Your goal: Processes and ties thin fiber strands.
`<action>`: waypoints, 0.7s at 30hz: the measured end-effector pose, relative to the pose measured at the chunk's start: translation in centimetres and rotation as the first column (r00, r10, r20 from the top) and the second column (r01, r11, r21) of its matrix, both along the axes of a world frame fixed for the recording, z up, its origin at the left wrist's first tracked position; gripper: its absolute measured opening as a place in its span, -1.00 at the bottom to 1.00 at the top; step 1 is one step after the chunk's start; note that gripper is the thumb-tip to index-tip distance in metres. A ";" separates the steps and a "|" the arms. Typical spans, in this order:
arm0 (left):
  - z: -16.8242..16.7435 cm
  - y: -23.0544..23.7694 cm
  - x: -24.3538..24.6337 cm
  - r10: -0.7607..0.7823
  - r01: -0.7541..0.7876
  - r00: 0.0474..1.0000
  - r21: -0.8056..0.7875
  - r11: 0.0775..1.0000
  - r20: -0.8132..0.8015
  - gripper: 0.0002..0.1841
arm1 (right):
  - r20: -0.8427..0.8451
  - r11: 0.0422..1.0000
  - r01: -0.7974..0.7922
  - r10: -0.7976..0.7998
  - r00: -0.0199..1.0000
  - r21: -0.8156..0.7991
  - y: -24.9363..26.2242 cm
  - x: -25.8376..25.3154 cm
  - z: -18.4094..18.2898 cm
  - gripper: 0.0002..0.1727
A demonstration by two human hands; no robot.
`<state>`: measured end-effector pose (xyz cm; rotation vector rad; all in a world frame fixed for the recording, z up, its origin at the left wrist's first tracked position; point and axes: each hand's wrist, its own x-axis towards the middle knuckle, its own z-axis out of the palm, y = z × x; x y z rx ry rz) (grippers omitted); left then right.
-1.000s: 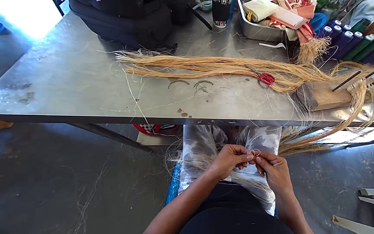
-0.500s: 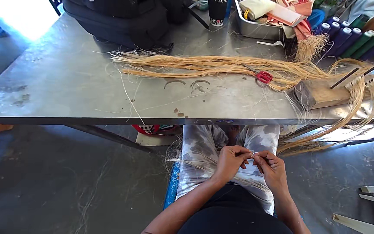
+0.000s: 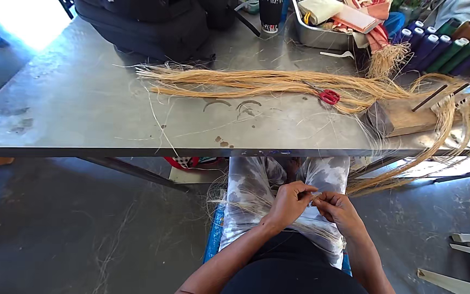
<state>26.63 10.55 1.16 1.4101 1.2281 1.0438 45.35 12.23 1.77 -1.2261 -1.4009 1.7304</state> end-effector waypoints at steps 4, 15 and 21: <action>0.0 0.4 -0.5 -0.078 0.081 0.996 -0.054 0.995 0.044 -0.83 | 0.044 1.000 -0.030 0.030 0.999 0.009 0.3 0.1 0.0 -0.86; 0.3 0.5 -0.3 -0.020 0.057 0.987 -0.233 0.971 0.157 -0.92 | 0.001 0.884 0.248 -0.270 0.963 0.397 -0.6 -0.9 -1.1 -0.90; -0.1 0.6 -0.5 0.069 0.161 0.840 -0.368 0.916 0.538 -0.91 | 0.024 0.855 0.242 -0.285 0.958 0.459 -1.0 -1.2 -1.1 -0.90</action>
